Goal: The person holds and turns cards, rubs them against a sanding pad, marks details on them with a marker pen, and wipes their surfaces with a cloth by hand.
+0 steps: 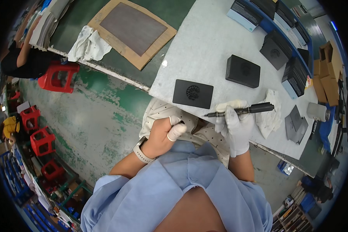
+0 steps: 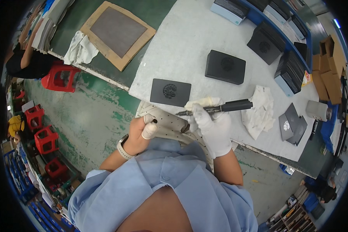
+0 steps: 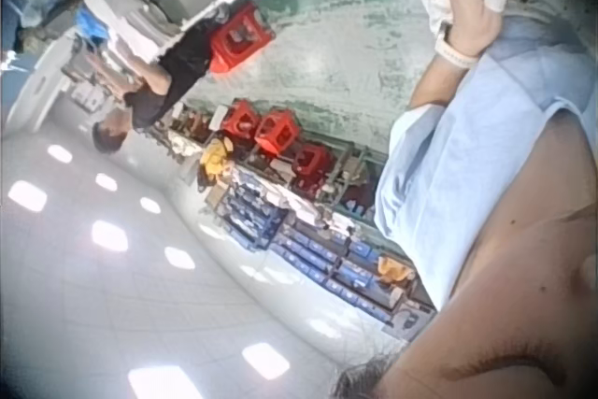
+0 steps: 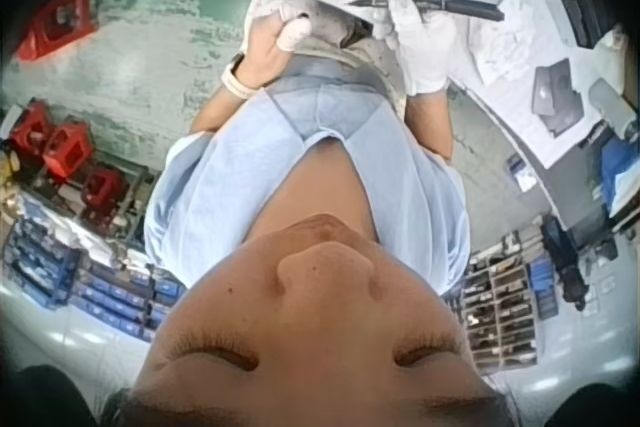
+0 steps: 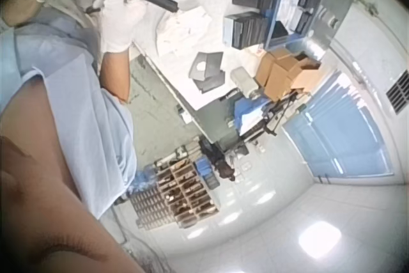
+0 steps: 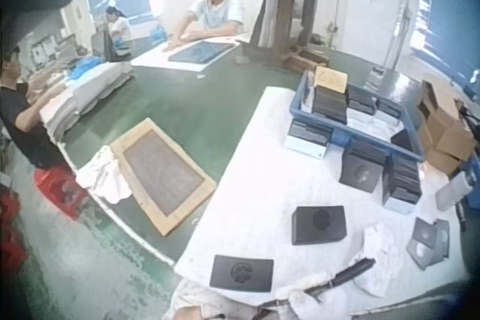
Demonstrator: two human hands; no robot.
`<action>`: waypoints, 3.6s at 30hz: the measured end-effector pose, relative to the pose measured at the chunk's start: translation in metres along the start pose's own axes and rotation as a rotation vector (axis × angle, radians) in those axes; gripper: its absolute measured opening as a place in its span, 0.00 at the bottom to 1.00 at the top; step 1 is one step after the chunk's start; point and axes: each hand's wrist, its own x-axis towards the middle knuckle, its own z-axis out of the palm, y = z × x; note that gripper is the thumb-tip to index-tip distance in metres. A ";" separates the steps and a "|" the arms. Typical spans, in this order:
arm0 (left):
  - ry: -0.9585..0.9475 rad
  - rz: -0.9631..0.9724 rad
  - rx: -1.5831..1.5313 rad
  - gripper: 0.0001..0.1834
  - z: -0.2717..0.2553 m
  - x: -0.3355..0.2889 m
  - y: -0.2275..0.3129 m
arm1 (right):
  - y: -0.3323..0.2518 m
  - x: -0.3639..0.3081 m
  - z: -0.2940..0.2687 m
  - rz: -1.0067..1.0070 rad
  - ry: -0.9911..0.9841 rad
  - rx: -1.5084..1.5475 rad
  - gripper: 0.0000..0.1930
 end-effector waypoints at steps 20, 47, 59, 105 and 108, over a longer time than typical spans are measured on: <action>-0.292 0.325 0.125 0.18 0.020 -0.003 0.007 | -0.001 -0.020 -0.031 -0.232 -0.150 -0.186 0.09; -0.113 -0.030 -0.256 0.14 0.012 -0.015 0.027 | -0.008 -0.036 -0.012 -0.107 -0.365 -0.522 0.11; -0.174 0.002 -0.139 0.13 -0.007 0.006 0.034 | -0.009 -0.030 -0.009 0.057 -0.332 -0.417 0.08; -0.153 0.210 0.016 0.22 0.005 0.003 0.018 | -0.038 -0.020 0.036 -0.299 -0.667 -1.230 0.11; -0.177 0.153 0.009 0.22 0.003 0.004 0.020 | -0.038 -0.020 0.040 -0.318 -0.669 -1.236 0.11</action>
